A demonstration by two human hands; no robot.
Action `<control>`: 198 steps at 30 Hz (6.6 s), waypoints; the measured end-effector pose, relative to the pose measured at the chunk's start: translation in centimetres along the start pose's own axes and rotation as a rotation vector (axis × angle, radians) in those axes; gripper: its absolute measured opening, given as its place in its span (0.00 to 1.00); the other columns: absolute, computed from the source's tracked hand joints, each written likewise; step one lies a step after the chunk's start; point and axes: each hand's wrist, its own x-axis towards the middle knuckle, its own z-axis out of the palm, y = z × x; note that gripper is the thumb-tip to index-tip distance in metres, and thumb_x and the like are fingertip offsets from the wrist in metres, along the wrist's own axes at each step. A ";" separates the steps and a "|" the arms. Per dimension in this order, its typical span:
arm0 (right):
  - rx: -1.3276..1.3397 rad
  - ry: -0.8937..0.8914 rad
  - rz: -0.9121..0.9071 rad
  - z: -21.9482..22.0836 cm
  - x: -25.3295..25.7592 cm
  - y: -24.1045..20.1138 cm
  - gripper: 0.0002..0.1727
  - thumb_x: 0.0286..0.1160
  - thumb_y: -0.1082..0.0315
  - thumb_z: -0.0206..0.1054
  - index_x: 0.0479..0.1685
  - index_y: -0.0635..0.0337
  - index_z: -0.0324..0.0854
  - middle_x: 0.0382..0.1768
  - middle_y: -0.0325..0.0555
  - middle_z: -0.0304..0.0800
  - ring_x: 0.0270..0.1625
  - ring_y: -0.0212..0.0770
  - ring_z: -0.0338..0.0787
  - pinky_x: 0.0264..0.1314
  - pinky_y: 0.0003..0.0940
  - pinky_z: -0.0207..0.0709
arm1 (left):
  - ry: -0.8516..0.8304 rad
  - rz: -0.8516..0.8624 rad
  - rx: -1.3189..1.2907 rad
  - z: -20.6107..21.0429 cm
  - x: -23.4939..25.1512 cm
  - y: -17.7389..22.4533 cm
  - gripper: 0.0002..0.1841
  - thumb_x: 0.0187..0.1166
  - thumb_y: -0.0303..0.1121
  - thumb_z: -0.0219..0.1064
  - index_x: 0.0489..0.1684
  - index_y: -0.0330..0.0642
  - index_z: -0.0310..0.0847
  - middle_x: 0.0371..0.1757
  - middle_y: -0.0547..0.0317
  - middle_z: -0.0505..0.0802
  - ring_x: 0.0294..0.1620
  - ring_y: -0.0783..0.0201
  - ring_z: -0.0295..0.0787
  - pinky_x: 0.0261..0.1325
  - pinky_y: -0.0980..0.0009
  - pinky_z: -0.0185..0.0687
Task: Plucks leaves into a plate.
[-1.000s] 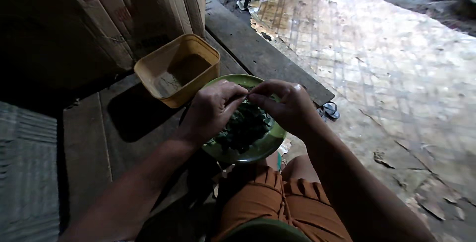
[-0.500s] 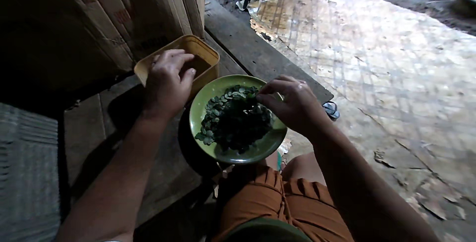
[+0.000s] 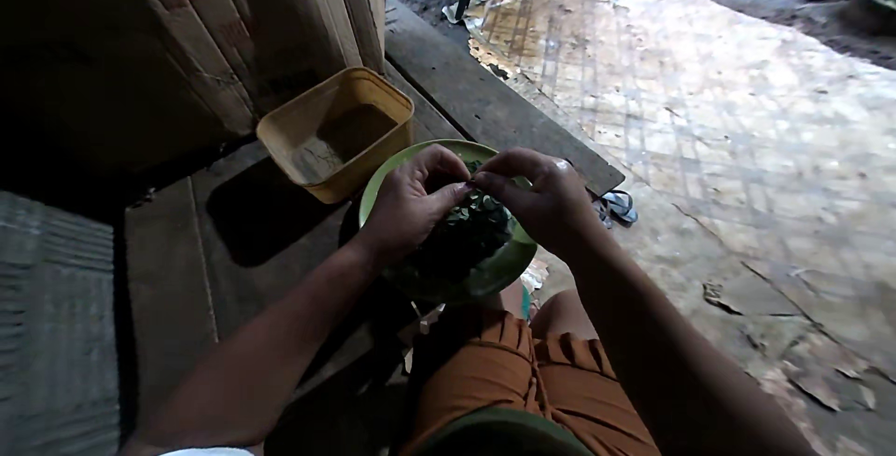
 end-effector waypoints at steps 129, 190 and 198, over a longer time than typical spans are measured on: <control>0.023 -0.018 -0.043 0.6 0.3 0.5 0.07 0.81 0.64 0.69 0.48 0.52 0.91 0.43 0.32 0.94 0.46 0.21 0.91 0.54 0.22 0.84 | 0.051 0.255 0.760 -3.1 0.2 1.6 0.09 0.83 0.34 0.67 0.47 0.41 0.92 0.45 0.56 0.95 0.47 0.66 0.92 0.56 0.66 0.87; -0.276 -0.202 -0.118 -1.7 0.6 -0.2 0.09 0.78 0.71 0.69 0.52 0.52 0.90 0.45 0.41 0.94 0.43 0.37 0.93 0.50 0.38 0.87 | -0.229 0.104 0.763 -3.9 -0.6 4.0 0.14 0.83 0.28 0.67 0.64 0.40 0.84 0.59 0.51 0.92 0.54 0.65 0.93 0.60 0.68 0.89; -0.153 -0.260 -0.058 -2.3 0.3 -1.3 0.13 0.82 0.72 0.65 0.61 0.53 0.88 0.47 0.39 0.94 0.44 0.30 0.92 0.50 0.30 0.87 | -0.210 0.098 0.833 -4.6 -0.5 4.0 0.16 0.82 0.24 0.65 0.65 0.46 0.86 0.59 0.55 0.91 0.48 0.67 0.91 0.54 0.68 0.89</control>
